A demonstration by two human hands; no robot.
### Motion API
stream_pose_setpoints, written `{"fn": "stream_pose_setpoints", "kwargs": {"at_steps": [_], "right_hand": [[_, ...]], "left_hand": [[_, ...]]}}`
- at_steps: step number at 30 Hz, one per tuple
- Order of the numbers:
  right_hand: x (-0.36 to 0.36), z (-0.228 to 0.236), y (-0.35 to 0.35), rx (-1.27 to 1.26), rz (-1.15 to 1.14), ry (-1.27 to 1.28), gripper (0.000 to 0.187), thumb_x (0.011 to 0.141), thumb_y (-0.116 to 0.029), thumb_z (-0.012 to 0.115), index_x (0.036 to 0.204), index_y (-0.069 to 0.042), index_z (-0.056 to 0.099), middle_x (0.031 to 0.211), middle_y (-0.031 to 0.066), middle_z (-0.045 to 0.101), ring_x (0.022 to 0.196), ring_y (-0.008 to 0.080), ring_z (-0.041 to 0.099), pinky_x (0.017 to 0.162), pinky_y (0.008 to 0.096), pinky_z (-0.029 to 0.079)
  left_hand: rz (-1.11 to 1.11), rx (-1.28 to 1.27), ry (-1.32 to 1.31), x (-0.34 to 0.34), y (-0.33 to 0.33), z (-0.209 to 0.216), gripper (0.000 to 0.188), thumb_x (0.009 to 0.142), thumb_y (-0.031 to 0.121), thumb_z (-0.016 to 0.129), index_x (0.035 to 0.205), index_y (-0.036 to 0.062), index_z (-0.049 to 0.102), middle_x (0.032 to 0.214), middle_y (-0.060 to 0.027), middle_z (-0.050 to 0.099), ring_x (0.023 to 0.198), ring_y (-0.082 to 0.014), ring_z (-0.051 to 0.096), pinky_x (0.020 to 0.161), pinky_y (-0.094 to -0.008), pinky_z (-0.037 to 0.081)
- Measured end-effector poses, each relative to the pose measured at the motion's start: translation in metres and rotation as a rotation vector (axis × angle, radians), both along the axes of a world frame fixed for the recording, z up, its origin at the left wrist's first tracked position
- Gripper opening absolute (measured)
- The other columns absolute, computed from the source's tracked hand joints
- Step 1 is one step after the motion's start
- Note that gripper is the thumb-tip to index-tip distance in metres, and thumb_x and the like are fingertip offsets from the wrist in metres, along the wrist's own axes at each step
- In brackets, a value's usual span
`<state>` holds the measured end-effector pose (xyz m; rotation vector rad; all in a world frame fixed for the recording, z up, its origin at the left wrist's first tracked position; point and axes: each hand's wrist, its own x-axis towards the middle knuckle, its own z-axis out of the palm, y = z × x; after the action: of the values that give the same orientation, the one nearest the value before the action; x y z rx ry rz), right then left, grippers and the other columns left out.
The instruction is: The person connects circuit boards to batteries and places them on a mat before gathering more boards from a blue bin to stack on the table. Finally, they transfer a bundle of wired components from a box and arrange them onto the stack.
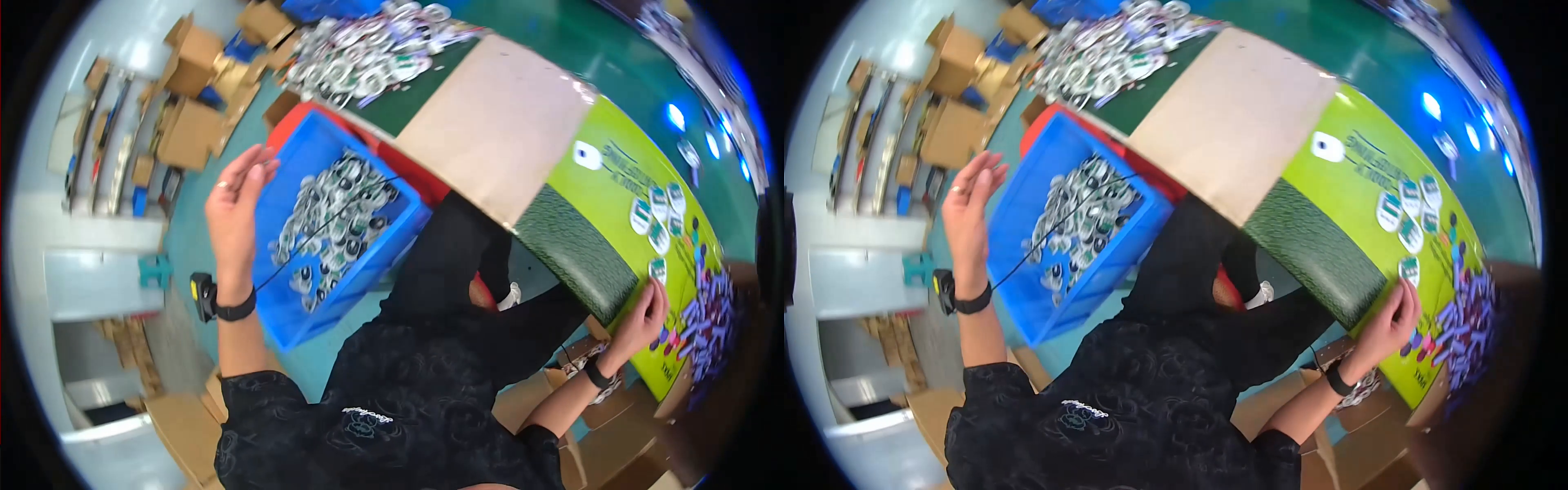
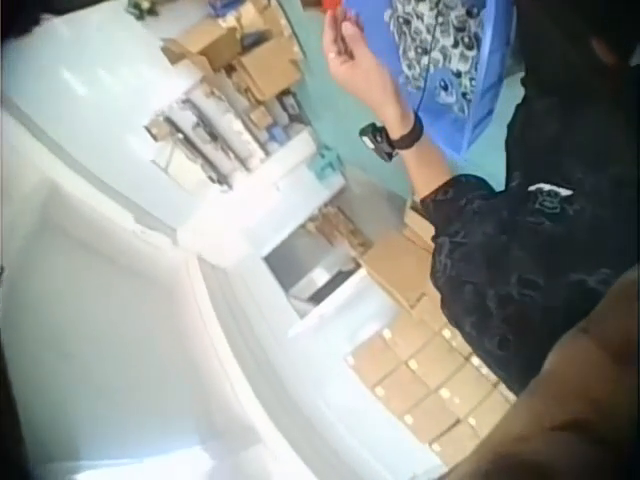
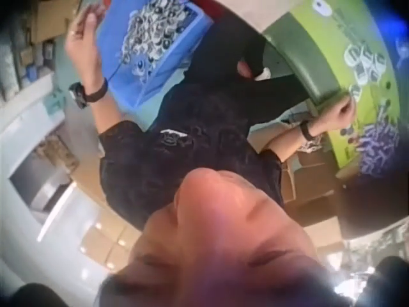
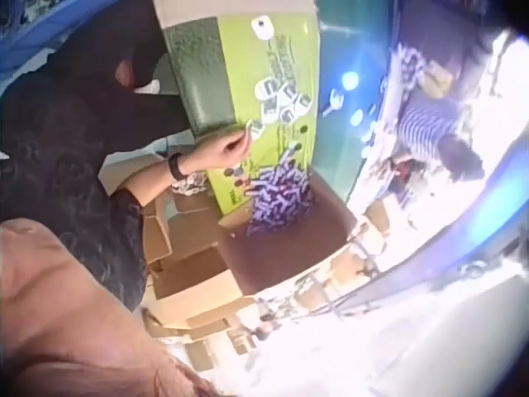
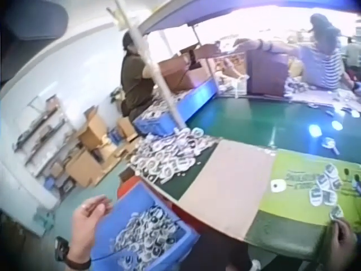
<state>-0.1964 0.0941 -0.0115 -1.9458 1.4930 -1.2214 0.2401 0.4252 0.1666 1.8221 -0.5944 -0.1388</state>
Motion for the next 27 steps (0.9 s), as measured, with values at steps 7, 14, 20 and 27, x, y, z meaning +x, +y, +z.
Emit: {"fn": "stream_pose_setpoints", "kwargs": {"at_steps": [7,14,20,27], "right_hand": [[-0.013,-0.001,-0.003,0.033,-0.06,-0.041,0.026,0.102,-0.016,0.058,0.116,0.004,0.068,0.115,0.011,0.068,0.1,0.0176,0.064,0.09,0.0289,0.051],[0.019,-0.01,-0.001,-0.006,0.059,0.058,0.018,0.097,-0.011,0.062,0.108,0.002,0.07,0.108,0.0139,0.07,0.101,0.0241,0.064,0.094,0.0338,0.048],[0.002,0.012,0.004,-0.061,-0.079,-0.035,0.013,0.094,-0.008,0.065,0.102,0.0,0.072,0.101,0.0112,0.069,0.091,0.0198,0.065,0.08,0.0299,0.052],[0.005,0.007,0.006,-0.104,-0.107,-0.122,0.012,0.093,-0.009,0.066,0.1,0.0,0.072,0.098,0.0104,0.069,0.083,0.0195,0.066,0.074,0.0295,0.052]], "left_hand": [[0.385,0.28,-0.454,-0.063,0.087,0.007,0.038,0.102,0.016,0.057,0.134,-0.0053,0.055,0.132,-0.0181,0.062,0.121,-0.0256,0.06,0.103,-0.0387,0.047],[-0.268,1.054,0.271,-0.062,0.084,-0.137,0.065,0.095,0.045,0.062,0.142,0.0009,0.049,0.111,-0.0289,0.067,0.101,-0.044,0.066,0.085,-0.0464,0.051],[-0.502,0.798,-0.461,-0.092,-0.001,-0.126,0.021,0.098,0.015,0.056,0.097,-0.0011,0.07,0.095,-0.0197,0.069,0.089,-0.0399,0.065,0.074,-0.0444,0.051],[-0.728,0.739,-0.25,-0.115,-0.002,-0.163,0.036,0.098,0.018,0.059,0.127,-0.0042,0.056,0.12,-0.0268,0.063,0.11,-0.0423,0.061,0.095,-0.0443,0.049]]}}
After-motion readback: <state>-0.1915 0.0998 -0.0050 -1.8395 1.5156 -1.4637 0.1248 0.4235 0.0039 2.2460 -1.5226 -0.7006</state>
